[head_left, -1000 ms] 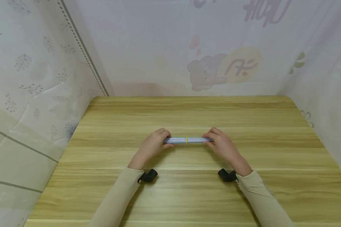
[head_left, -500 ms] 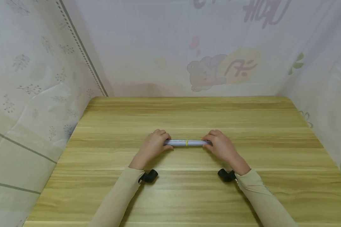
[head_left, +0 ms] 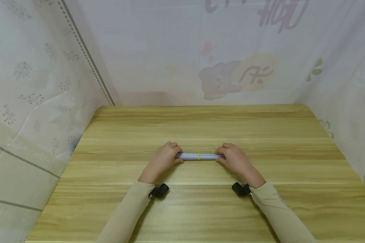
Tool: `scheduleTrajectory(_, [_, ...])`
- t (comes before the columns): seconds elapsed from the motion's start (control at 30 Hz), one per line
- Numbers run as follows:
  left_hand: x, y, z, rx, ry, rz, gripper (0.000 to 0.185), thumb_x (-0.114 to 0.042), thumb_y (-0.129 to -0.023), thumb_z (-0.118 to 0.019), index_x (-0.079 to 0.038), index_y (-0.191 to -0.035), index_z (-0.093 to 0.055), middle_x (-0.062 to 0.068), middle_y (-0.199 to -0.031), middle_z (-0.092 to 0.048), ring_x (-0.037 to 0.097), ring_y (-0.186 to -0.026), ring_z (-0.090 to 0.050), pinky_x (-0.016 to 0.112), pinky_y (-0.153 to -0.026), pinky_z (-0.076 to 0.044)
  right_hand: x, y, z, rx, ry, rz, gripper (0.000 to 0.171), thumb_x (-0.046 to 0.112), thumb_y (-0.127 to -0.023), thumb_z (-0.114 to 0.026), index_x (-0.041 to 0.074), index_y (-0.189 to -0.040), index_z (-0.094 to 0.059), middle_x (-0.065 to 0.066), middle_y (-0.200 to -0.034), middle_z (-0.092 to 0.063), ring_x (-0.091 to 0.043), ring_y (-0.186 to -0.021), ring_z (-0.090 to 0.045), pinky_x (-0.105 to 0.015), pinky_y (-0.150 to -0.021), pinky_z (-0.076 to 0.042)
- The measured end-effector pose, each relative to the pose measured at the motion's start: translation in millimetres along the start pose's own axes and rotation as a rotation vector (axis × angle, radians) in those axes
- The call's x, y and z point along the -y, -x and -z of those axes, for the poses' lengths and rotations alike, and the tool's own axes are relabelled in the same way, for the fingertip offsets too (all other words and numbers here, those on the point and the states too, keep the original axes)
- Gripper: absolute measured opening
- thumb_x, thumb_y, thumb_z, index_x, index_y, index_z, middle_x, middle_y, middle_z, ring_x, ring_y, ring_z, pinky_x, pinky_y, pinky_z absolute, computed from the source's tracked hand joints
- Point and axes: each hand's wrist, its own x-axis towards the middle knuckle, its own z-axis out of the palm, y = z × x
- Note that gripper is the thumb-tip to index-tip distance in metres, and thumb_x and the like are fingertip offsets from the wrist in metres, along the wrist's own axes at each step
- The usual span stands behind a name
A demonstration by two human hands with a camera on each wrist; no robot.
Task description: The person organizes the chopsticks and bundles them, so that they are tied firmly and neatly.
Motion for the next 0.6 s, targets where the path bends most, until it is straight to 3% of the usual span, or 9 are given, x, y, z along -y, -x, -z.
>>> scheduleTrajectory(0.43, [-1.5,1.0,-0.1,0.005,-0.026,-0.009,0.027,-0.027,-0.078,-0.078,-0.011,-0.098,-0.069,0.0,-0.091,-0.063,0.016,-0.082,-0.055,0.031,-0.074,-0.05,0.9,1.4,2.3,0.004,-0.021,0.023,0.016,0.02,-0.079,-0.078,0.014,-0.092,-0.072,0.003,-0.083,-0.058,-0.011,-0.072,-0.047,-0.026,-0.064,-0.043])
scheduleTrajectory(0.6, [-0.6,1.4,0.0,0.025,-0.025,-0.011,0.029,-0.027,-0.078,-0.078,-0.01,-0.1,-0.069,0.001,-0.094,-0.063,0.017,-0.083,-0.055,0.031,-0.075,-0.05,1.3,2.8,2.8,-0.005,-0.029,0.026,0.023,0.02,-0.079,-0.078,0.01,-0.098,-0.071,0.0,-0.086,-0.06,-0.012,-0.073,-0.049,-0.028,-0.065,-0.045])
